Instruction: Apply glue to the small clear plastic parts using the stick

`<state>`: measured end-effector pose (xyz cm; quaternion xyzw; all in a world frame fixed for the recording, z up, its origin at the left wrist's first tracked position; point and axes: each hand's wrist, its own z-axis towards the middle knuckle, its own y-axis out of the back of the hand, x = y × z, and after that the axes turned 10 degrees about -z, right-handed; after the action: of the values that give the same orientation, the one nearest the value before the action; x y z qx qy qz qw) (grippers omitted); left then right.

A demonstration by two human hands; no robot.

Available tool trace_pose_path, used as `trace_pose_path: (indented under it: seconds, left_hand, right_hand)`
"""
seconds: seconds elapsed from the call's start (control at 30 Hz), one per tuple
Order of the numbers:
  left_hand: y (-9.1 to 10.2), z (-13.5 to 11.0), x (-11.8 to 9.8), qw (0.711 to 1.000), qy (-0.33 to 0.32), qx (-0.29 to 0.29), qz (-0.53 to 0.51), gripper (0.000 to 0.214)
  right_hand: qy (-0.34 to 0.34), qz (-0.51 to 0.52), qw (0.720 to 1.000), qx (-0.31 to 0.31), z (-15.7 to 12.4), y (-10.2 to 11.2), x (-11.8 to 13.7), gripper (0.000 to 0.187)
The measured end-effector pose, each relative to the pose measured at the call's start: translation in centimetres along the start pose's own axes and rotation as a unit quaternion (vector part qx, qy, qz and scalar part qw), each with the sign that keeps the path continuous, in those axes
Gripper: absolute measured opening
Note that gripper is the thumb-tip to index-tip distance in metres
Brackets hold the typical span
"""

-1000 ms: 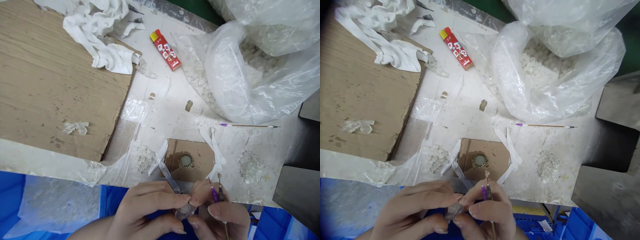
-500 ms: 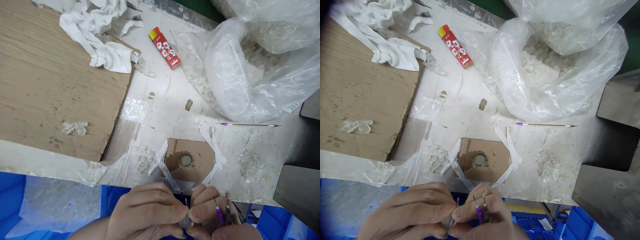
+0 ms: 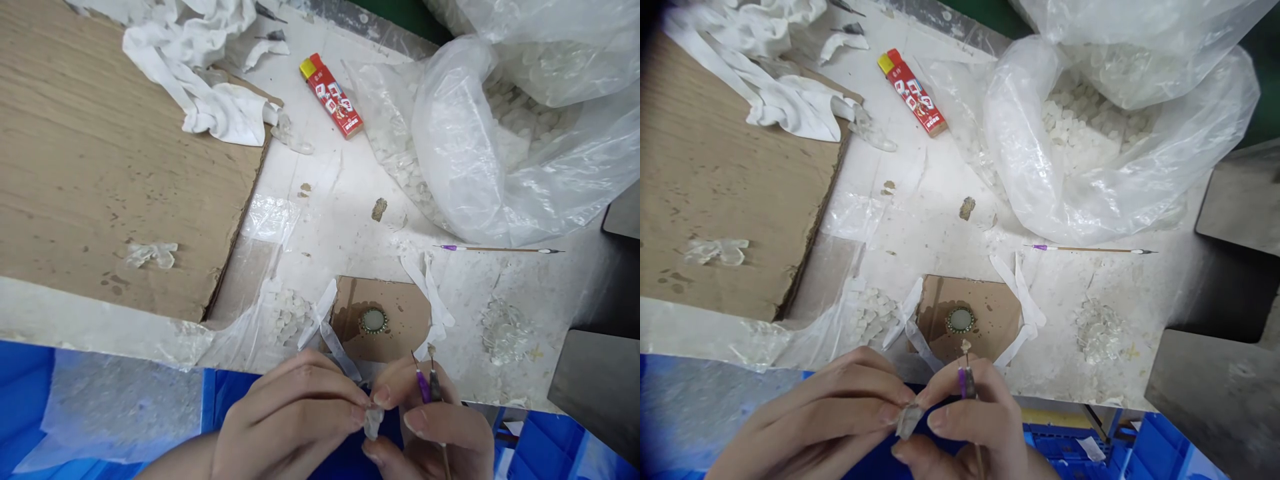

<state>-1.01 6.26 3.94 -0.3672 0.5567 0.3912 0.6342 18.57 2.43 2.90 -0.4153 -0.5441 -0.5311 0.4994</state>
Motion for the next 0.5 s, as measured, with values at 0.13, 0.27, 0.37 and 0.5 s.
trace_pose_path:
  seconds: [0.13, 0.27, 0.37, 0.5]
  left_hand:
    - [-0.3, 0.2, -0.11, 1.0, 0.003, -0.011, -0.004, 0.021]
    - [-0.32, 0.24, 0.01, 0.999, 0.019, -0.005, -0.033, 0.019]
    - [-0.11, -0.04, 0.24, 0.999, 0.025, 0.006, -0.036, 0.017]
    - [0.04, -0.37, 0.47, 1.0, 0.011, 0.007, -0.027, 0.011]
  right_hand:
    - [0.008, 0.005, 1.0, 0.002, 0.43, -0.41, 0.37, 0.057]
    - [0.016, -0.017, 0.999, -0.023, 0.46, -0.82, 0.51, 0.046]
    - [0.022, -0.017, 1.0, -0.015, 0.37, -0.7, 0.44, 0.045]
    - [0.009, -0.017, 1.0, 0.003, 0.39, -0.39, 0.55, 0.041]
